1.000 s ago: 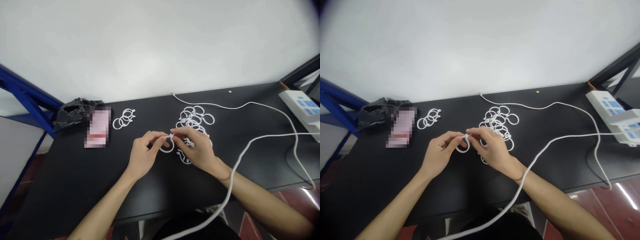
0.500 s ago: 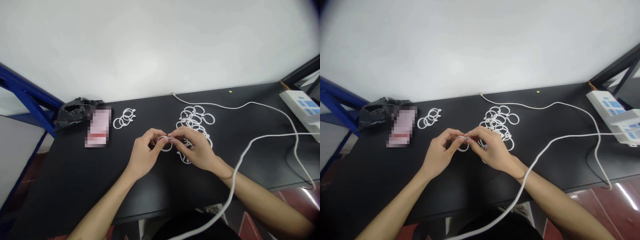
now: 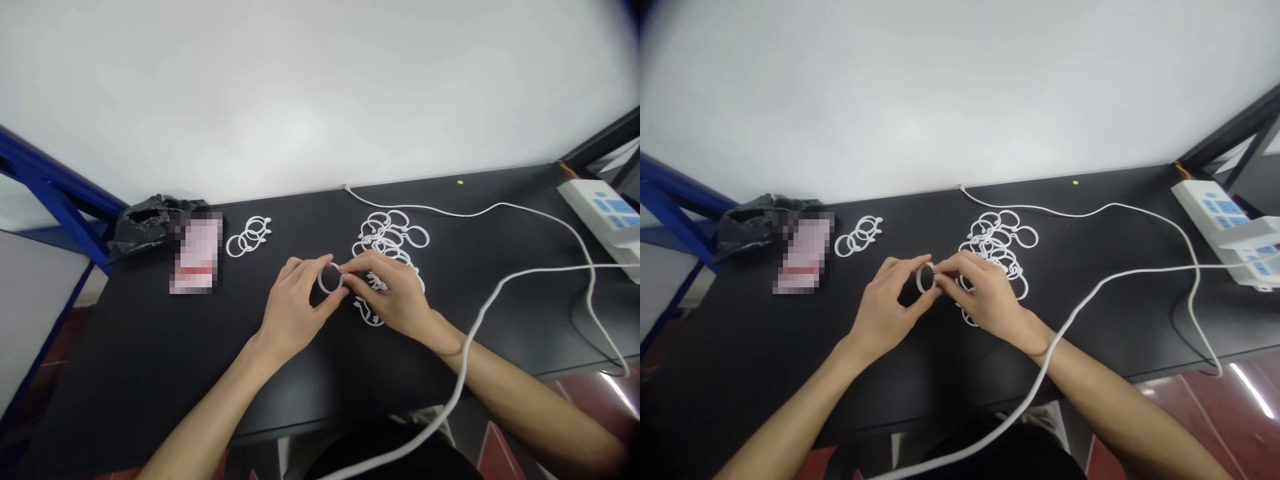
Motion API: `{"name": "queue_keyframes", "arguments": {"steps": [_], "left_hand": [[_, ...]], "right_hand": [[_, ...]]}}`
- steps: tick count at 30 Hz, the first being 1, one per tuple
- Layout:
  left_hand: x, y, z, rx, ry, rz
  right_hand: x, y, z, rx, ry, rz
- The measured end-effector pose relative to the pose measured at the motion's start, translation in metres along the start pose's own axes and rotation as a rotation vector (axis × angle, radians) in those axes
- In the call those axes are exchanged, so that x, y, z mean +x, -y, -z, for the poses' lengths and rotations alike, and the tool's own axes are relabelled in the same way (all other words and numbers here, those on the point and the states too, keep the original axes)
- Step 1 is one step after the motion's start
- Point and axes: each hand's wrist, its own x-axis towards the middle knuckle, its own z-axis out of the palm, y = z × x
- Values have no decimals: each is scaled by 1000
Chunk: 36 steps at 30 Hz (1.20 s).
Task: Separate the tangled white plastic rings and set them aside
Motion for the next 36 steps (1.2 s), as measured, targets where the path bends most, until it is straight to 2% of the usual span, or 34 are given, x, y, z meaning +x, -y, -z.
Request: {"name": "queue_keyframes", "arguments": {"steps": [5, 11, 22, 24, 27, 30, 33, 36], "left_hand": [[1, 2, 0, -13, 19, -19], [0, 3, 0, -19, 38, -46], [5, 3, 5, -40, 35, 9], [8, 10, 7, 30, -11, 36], [14, 27, 13, 276, -102, 107], [19, 46, 22, 492, -149, 210], [20, 57, 29, 540, -184, 254], [19, 55, 24, 537, -208, 215]], "right_hand": [[-1, -1, -2, -14, -18, 35], [-1, -3, 0, 9, 39, -19], [0, -5, 2, -42, 0, -21], [1, -9, 4, -131, -13, -17], [4, -15, 10, -305, -30, 8], [7, -20, 17, -438, 24, 21], [9, -21, 21, -506, 74, 7], [10, -20, 22, -540, 58, -22]]}}
